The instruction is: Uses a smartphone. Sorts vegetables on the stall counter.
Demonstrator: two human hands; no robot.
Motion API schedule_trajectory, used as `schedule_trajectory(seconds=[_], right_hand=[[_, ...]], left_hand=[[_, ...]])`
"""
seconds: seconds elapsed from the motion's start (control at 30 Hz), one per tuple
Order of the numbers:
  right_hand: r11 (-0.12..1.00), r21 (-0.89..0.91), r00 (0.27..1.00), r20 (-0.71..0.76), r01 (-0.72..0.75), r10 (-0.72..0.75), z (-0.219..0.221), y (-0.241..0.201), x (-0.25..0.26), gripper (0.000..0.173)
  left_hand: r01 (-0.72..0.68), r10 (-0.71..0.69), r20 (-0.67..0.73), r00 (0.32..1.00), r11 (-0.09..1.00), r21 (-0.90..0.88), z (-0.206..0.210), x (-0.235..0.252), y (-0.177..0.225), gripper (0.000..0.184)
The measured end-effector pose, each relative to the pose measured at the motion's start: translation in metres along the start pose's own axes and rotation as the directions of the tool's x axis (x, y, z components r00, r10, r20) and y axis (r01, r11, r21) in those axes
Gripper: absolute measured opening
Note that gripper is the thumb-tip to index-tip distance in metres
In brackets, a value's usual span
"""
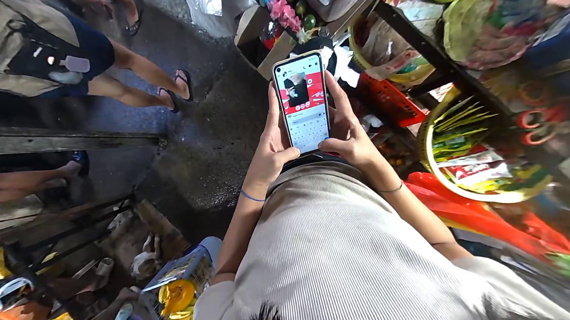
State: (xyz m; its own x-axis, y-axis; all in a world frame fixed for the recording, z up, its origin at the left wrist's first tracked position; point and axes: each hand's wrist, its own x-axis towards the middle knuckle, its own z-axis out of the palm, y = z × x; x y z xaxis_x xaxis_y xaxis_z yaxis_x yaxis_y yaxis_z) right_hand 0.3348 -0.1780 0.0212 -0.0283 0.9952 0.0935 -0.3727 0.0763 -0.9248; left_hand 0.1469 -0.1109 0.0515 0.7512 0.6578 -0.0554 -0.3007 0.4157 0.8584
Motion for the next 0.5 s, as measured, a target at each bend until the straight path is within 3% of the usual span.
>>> schedule_trajectory(seconds=[0.17, 0.27, 0.37, 0.5], right_hand=[[1.000, 0.003, 1.000, 0.006, 0.009, -0.009, -0.001, 0.001, 0.002, 0.113], [0.999, -0.041, 1.000, -0.005, 0.030, -0.030, 0.001, -0.001, 0.002, 0.109], [0.993, -0.119, 0.999, -0.031, 0.019, -0.023, 0.009, -0.006, 0.001, 0.110], [0.990, -0.130, 0.999, -0.005, 0.053, -0.054, 0.010, -0.003, 0.002, 0.111]], left_hand=[[0.004, -0.004, 0.001, 1.000, 1.000, 0.012, 0.001, 0.001, 0.001, 0.124], [-0.001, 0.004, -0.070, 0.998, 0.999, 0.042, 0.003, 0.004, -0.002, 0.102], [0.029, -0.004, -0.257, 0.966, 0.995, 0.093, 0.011, 0.008, -0.004, 0.076], [0.030, 0.018, -0.336, 0.942, 0.990, 0.135, 0.013, 0.010, -0.004, 0.072]])
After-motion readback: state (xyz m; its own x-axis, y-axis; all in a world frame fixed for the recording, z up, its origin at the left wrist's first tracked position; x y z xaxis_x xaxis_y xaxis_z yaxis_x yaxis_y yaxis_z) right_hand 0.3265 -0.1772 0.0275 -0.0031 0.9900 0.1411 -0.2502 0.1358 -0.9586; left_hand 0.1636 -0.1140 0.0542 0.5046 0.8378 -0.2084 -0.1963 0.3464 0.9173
